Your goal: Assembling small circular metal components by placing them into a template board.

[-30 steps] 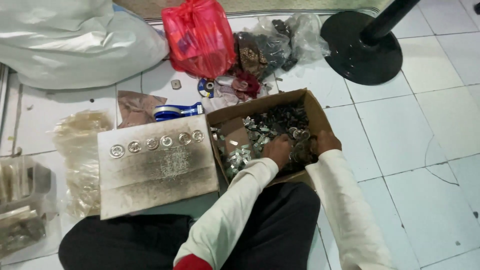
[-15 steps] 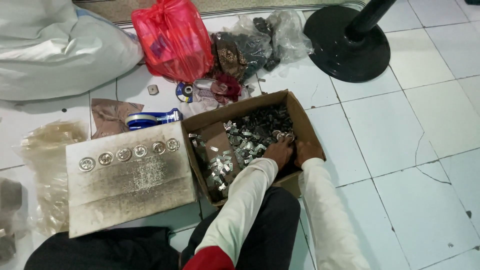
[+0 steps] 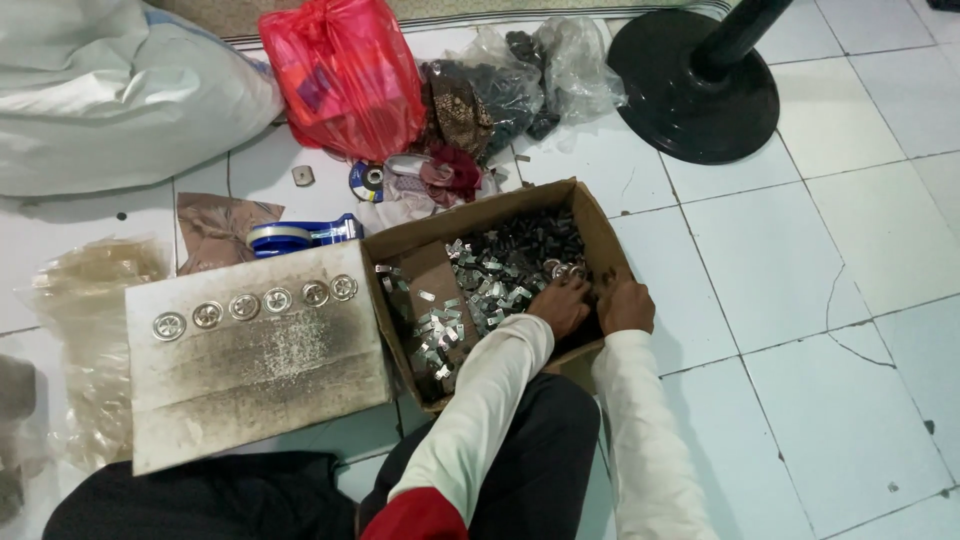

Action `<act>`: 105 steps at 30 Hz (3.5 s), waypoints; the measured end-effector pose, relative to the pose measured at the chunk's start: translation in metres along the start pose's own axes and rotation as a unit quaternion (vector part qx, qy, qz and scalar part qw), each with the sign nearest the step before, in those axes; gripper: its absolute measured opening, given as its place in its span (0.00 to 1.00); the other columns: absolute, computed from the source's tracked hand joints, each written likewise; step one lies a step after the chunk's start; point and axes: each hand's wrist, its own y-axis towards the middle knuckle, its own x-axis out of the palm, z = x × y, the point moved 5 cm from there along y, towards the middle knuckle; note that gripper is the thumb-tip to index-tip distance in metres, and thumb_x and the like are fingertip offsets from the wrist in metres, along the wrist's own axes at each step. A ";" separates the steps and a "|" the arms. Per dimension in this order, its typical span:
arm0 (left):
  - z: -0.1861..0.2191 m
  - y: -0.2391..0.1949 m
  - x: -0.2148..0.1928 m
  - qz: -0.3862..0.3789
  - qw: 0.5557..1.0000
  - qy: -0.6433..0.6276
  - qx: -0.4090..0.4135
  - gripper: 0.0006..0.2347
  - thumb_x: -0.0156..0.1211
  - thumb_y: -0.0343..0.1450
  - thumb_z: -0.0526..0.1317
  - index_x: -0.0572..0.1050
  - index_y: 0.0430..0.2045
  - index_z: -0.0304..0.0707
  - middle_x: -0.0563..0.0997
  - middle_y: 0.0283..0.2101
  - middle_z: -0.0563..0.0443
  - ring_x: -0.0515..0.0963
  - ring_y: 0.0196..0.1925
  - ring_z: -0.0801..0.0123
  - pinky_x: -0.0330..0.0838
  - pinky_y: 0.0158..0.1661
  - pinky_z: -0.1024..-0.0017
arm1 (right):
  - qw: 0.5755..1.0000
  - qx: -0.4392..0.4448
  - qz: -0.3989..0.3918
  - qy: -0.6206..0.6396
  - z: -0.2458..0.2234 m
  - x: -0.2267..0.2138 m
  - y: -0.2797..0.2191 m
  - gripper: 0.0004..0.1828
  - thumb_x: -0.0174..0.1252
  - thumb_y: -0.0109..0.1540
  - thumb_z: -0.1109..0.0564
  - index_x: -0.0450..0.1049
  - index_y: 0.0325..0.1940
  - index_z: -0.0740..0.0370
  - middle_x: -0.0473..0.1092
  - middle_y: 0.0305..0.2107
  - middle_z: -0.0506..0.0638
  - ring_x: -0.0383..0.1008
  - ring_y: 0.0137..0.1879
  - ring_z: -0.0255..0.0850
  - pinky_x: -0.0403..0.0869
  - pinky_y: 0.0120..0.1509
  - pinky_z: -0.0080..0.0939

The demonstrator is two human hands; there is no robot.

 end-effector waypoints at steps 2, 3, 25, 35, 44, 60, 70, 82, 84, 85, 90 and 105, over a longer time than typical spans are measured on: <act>0.002 -0.003 -0.015 0.018 0.999 0.029 0.013 0.13 0.47 0.74 0.43 0.83 0.30 0.49 0.78 0.54 0.50 0.71 0.60 0.55 0.66 0.56 0.57 | 0.998 0.005 0.025 0.063 -0.005 -0.008 -0.005 0.11 0.56 0.65 0.65 0.75 0.50 0.71 0.77 0.32 0.68 0.80 0.39 0.58 0.80 0.38 0.56; 0.005 -0.006 -0.022 0.034 0.997 0.058 0.028 0.10 0.50 0.73 0.43 0.82 0.29 0.49 0.78 0.51 0.50 0.72 0.58 0.55 0.64 0.55 0.57 | 0.991 0.013 0.048 0.128 -0.006 -0.012 -0.009 0.13 0.55 0.66 0.64 0.75 0.55 0.70 0.78 0.38 0.70 0.80 0.45 0.64 0.80 0.44 0.63; -0.090 -0.204 -0.135 0.281 0.658 -0.563 -0.413 0.10 0.61 0.75 0.43 0.84 0.44 0.41 0.86 0.36 0.42 0.86 0.41 0.56 0.80 0.42 0.62 | 0.974 -0.090 0.157 0.136 0.013 0.014 0.007 0.08 0.63 0.70 0.54 0.78 0.51 0.58 0.78 0.39 0.62 0.79 0.46 0.63 0.80 0.46 0.63; -0.176 -0.462 -0.174 0.358 0.638 -0.388 -0.561 0.07 0.66 0.71 0.35 0.85 0.39 0.36 0.87 0.34 0.38 0.87 0.33 0.55 0.80 0.32 0.62 | 0.914 -0.191 -0.031 0.355 -0.240 0.043 -0.075 0.14 0.66 0.64 0.59 0.78 0.53 0.66 0.77 0.36 0.66 0.80 0.39 0.58 0.79 0.37 0.55; -0.238 -0.598 -0.151 0.354 0.604 -0.267 -0.662 0.06 0.70 0.68 0.39 0.86 0.36 0.44 0.87 0.34 0.43 0.87 0.36 0.52 0.83 0.35 0.60 | 0.832 -0.197 -0.178 0.487 -0.445 0.160 -0.190 0.12 0.65 0.60 0.64 0.79 0.48 0.68 0.77 0.29 0.62 0.80 0.30 0.45 0.79 0.32 0.44; -0.219 -0.601 -0.174 0.334 0.688 -0.154 -0.625 0.10 0.72 0.67 0.44 0.83 0.38 0.42 0.82 0.35 0.44 0.85 0.38 0.52 0.83 0.39 0.60 | 0.876 -0.312 -0.017 0.367 -0.491 0.145 -0.225 0.18 0.71 0.57 0.49 0.78 0.47 0.59 0.73 0.32 0.54 0.80 0.34 0.50 0.80 0.40 0.51; -0.216 -0.591 -0.162 0.381 0.733 -0.082 -0.557 0.12 0.75 0.62 0.42 0.82 0.37 0.48 0.77 0.32 0.52 0.82 0.30 0.56 0.79 0.34 0.62 | 0.872 -0.273 -0.052 0.403 -0.461 0.129 -0.204 0.19 0.71 0.54 0.55 0.79 0.47 0.60 0.74 0.32 0.57 0.80 0.37 0.54 0.80 0.43 0.53; -0.123 -0.263 -0.170 0.407 0.819 -0.241 -0.325 0.09 0.71 0.64 0.34 0.83 0.36 0.41 0.78 0.33 0.46 0.83 0.31 0.50 0.79 0.33 0.63 | 0.959 -0.170 0.025 0.226 -0.137 0.020 -0.008 0.11 0.66 0.62 0.57 0.81 0.49 0.57 0.79 0.33 0.54 0.82 0.39 0.48 0.80 0.41 0.46; -0.094 -0.202 -0.158 0.332 0.850 -0.289 -0.289 0.08 0.66 0.67 0.32 0.81 0.39 0.38 0.80 0.34 0.42 0.85 0.38 0.48 0.80 0.38 0.60 | 0.981 -0.114 0.016 0.154 -0.084 0.011 0.007 0.12 0.62 0.60 0.59 0.82 0.48 0.56 0.79 0.36 0.59 0.80 0.47 0.60 0.78 0.49 0.58; -0.084 -0.182 -0.151 0.330 0.851 -0.291 -0.285 0.08 0.66 0.67 0.32 0.81 0.39 0.38 0.80 0.34 0.42 0.85 0.38 0.48 0.80 0.38 0.60 | 0.982 -0.110 0.018 0.153 -0.055 0.025 0.021 0.12 0.62 0.60 0.59 0.82 0.48 0.56 0.79 0.36 0.59 0.80 0.47 0.60 0.78 0.49 0.58; -0.045 -0.084 -0.076 0.143 0.914 -0.267 -0.271 0.10 0.63 0.71 0.33 0.78 0.46 0.34 0.79 0.49 0.36 0.84 0.44 0.41 0.83 0.36 0.50 | 0.989 -0.025 -0.072 -0.123 0.041 0.087 0.046 0.10 0.60 0.61 0.62 0.81 0.45 0.63 0.80 0.36 0.60 0.81 0.48 0.55 0.82 0.51 0.53; -0.035 -0.038 -0.018 0.094 0.934 -0.263 -0.221 0.14 0.62 0.70 0.30 0.74 0.50 0.34 0.79 0.47 0.35 0.84 0.46 0.41 0.83 0.37 0.50 | 0.981 0.031 -0.124 -0.144 -0.009 0.043 0.012 0.09 0.55 0.66 0.53 0.75 0.46 0.58 0.73 0.40 0.58 0.78 0.50 0.56 0.81 0.50 0.53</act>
